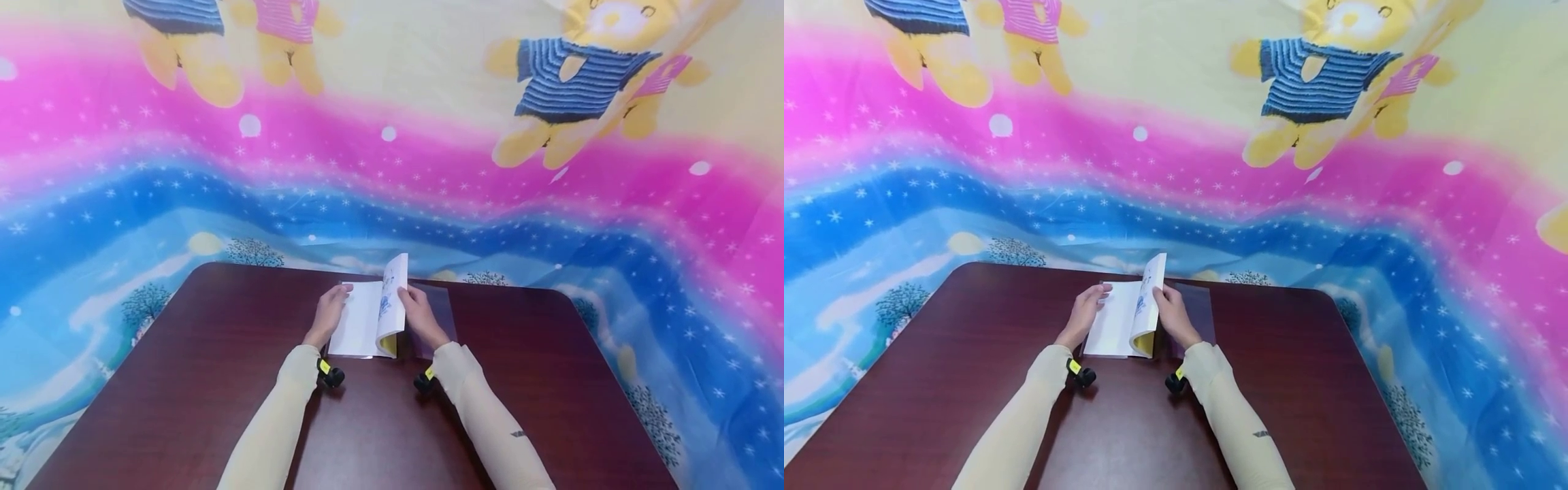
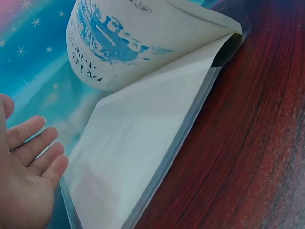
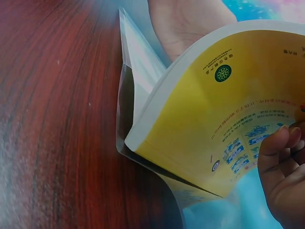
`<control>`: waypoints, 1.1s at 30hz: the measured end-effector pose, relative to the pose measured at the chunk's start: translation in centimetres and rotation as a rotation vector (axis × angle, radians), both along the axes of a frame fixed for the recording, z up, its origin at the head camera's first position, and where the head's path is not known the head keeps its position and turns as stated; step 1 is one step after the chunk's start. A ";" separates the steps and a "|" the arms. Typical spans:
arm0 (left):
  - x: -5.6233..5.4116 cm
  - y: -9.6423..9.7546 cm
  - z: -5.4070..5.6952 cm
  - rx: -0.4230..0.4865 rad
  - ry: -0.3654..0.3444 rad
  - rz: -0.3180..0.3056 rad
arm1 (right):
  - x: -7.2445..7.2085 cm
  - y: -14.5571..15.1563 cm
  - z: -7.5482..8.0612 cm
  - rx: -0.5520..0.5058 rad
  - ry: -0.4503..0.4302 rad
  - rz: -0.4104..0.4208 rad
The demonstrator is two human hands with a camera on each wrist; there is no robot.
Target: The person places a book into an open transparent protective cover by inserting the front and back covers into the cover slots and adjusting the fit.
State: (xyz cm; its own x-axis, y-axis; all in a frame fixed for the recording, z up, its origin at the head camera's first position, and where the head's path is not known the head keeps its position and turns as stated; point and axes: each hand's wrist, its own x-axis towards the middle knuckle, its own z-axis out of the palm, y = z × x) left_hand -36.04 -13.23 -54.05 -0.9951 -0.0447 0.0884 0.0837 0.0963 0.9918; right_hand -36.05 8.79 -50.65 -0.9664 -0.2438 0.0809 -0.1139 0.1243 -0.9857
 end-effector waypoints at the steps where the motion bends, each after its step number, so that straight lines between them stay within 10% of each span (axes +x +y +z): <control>1: 0.0 0.0 0.1 0.023 -0.007 -0.009 | 0.0 -0.1 0.0 0.004 -0.001 0.007; 11: -0.3 0.4 0.5 0.324 -0.104 -0.164 | -0.1 -0.4 -0.1 -0.010 0.005 0.032; 33: 0.3 0.7 1.3 0.218 -0.188 -0.229 | -0.3 -1.0 -1.3 0.068 -0.003 0.032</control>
